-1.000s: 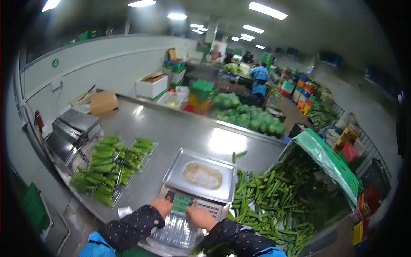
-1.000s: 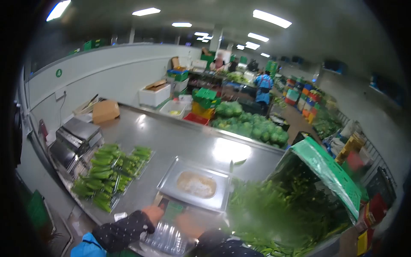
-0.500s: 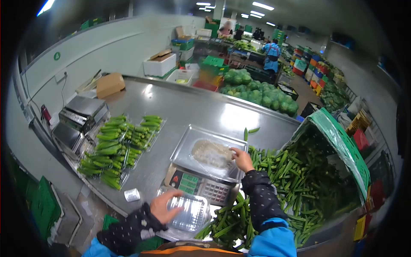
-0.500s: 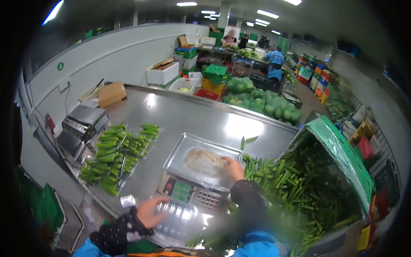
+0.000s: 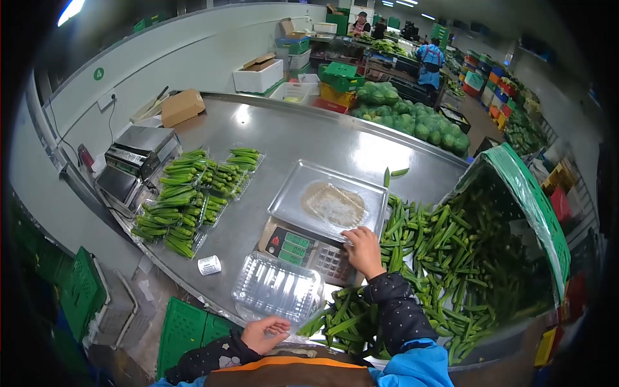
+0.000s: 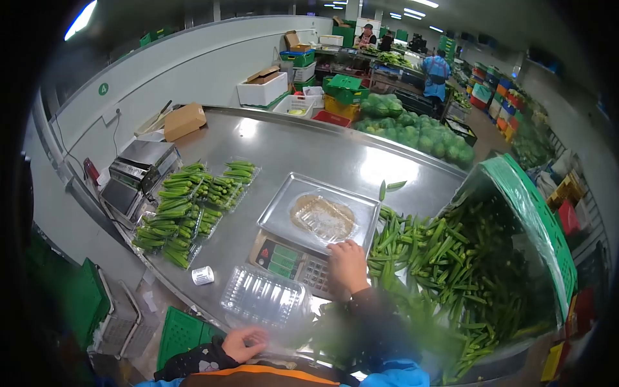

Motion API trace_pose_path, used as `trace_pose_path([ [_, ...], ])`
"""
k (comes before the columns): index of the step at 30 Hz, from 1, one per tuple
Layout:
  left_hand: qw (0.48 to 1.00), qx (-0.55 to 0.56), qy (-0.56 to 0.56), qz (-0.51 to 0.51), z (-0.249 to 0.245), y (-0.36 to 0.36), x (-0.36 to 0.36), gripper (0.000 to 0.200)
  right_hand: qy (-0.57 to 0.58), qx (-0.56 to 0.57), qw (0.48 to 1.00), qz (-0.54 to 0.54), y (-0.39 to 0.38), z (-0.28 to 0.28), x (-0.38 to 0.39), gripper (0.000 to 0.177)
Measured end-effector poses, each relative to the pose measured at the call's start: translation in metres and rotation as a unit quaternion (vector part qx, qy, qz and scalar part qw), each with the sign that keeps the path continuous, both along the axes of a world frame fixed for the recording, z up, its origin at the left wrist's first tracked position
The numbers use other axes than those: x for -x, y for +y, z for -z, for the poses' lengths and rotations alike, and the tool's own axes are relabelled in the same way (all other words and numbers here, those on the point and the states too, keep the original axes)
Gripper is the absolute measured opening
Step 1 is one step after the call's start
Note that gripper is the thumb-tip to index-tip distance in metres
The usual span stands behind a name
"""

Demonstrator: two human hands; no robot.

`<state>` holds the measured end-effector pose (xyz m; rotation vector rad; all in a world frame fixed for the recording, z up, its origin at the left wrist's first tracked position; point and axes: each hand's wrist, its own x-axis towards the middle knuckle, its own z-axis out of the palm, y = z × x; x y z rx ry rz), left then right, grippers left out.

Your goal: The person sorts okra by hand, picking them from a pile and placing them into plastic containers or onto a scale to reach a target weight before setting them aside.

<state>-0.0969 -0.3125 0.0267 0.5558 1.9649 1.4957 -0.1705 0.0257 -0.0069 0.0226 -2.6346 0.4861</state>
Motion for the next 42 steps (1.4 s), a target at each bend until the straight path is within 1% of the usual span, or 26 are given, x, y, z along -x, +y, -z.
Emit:
trace_pose_path([
  [2,1.000,0.002,0.018,0.013,-0.001,0.002,-0.002,0.030,0.051,-0.035,0.996,0.070,0.006,-0.002,-0.007,0.029],
  [4,1.000,0.005,-0.024,0.001,0.008,-0.003,-0.016,0.026,0.078,-0.032,0.993,0.076,-0.003,-0.016,-0.021,0.027],
  [6,0.999,-0.017,-0.035,-0.018,0.020,-0.004,-0.022,0.026,0.050,0.036,0.993,0.098,-0.022,-0.023,-0.044,0.029],
  [9,0.997,-0.015,-0.071,-0.021,0.018,0.002,-0.034,0.026,0.054,0.124,0.991,0.019,-0.058,-0.016,-0.092,0.025],
  [11,1.000,0.018,0.016,0.020,-0.017,0.013,-0.028,0.023,0.029,0.170,0.984,-0.037,-0.082,-0.004,-0.127,0.021],
  [12,0.995,-0.042,0.093,0.013,-0.037,0.021,-0.022,0.020,0.023,0.188,0.979,-0.074,-0.091,-0.002,-0.142,0.018],
  [13,0.978,-0.055,0.201,0.016,-0.062,0.031,-0.014,0.022,0.001,0.197,0.975,-0.100,-0.098,-0.003,-0.156,0.018],
  [15,0.940,-0.080,0.329,0.030,-0.114,0.047,-0.003,0.025,-0.060,0.219,0.962,-0.154,-0.101,-0.008,-0.179,0.018],
  [17,0.911,-0.104,0.393,0.067,-0.173,0.072,-0.012,0.024,-0.098,0.211,0.962,-0.144,-0.090,-0.014,-0.191,0.016],
  [18,0.914,-0.153,0.348,0.141,-0.202,0.089,-0.017,0.022,-0.112,0.203,0.965,-0.124,-0.086,-0.014,-0.197,0.016],
  [19,0.908,-0.303,0.173,0.232,-0.215,0.110,-0.020,0.023,-0.098,0.217,0.964,-0.121,-0.081,-0.013,-0.204,0.014],
  [20,0.921,-0.305,0.017,0.241,-0.224,0.114,-0.039,0.015,-0.083,0.231,0.962,-0.117,-0.076,-0.013,-0.208,0.012],
  [21,0.872,-0.410,0.039,0.264,-0.232,0.137,-0.055,0.029,-0.067,0.271,0.956,-0.091,-0.074,-0.025,-0.214,0.011],
  [22,0.873,-0.268,-0.183,0.365,-0.264,0.149,-0.058,0.025,-0.080,0.274,0.954,-0.089,-0.068,-0.017,-0.222,0.011],
  [23,0.868,-0.270,-0.190,0.370,-0.260,0.163,-0.069,0.025,-0.082,0.277,0.954,-0.082,-0.062,-0.019,-0.228,0.012],
  [27,0.901,-0.373,-0.041,0.218,-0.229,0.197,-0.126,0.024,-0.085,0.293,0.951,-0.051,-0.037,-0.020,-0.248,0.012],
  [30,0.920,-0.304,-0.104,0.223,-0.233,0.225,-0.146,0.024,-0.090,0.328,0.940,0.010,-0.012,-0.014,-0.260,0.012],
  [32,0.895,-0.312,-0.022,0.318,-0.192,0.241,-0.157,0.024,-0.087,0.305,0.948,0.023,0.012,-0.013,-0.260,0.012],
  [34,0.858,-0.231,0.019,0.458,-0.162,0.243,-0.138,0.019,-0.076,0.286,0.954,0.038,0.041,-0.015,-0.258,0.012],
  [35,0.833,-0.193,-0.020,0.518,-0.137,0.256,-0.129,0.018,-0.124,0.297,0.945,0.058,0.063,-0.017,-0.257,0.015],
  [36,0.877,-0.124,-0.014,0.465,-0.119,0.238,-0.119,0.018,-0.098,0.269,0.956,0.071,0.083,-0.018,-0.255,0.016],
  [37,0.916,-0.066,-0.016,0.394,-0.107,0.228,-0.110,0.019,-0.094,0.285,0.949,0.098,0.102,-0.028,-0.252,0.017],
  [39,0.968,-0.035,-0.064,0.242,-0.076,0.206,-0.097,0.021,-0.053,0.298,0.945,0.125,0.141,-0.045,-0.247,0.016],
  [40,0.984,0.012,-0.042,0.172,-0.067,0.197,-0.093,0.018,-0.011,0.294,0.948,0.122,0.165,-0.053,-0.240,0.014],
  [41,0.990,0.033,-0.085,0.111,-0.058,0.186,-0.090,0.016,0.010,0.263,0.956,0.131,0.196,-0.047,-0.237,0.015],
  [42,0.990,-0.022,-0.123,0.072,-0.022,0.168,-0.088,0.017,0.027,0.193,0.966,0.173,0.215,-0.058,-0.235,0.017],
])
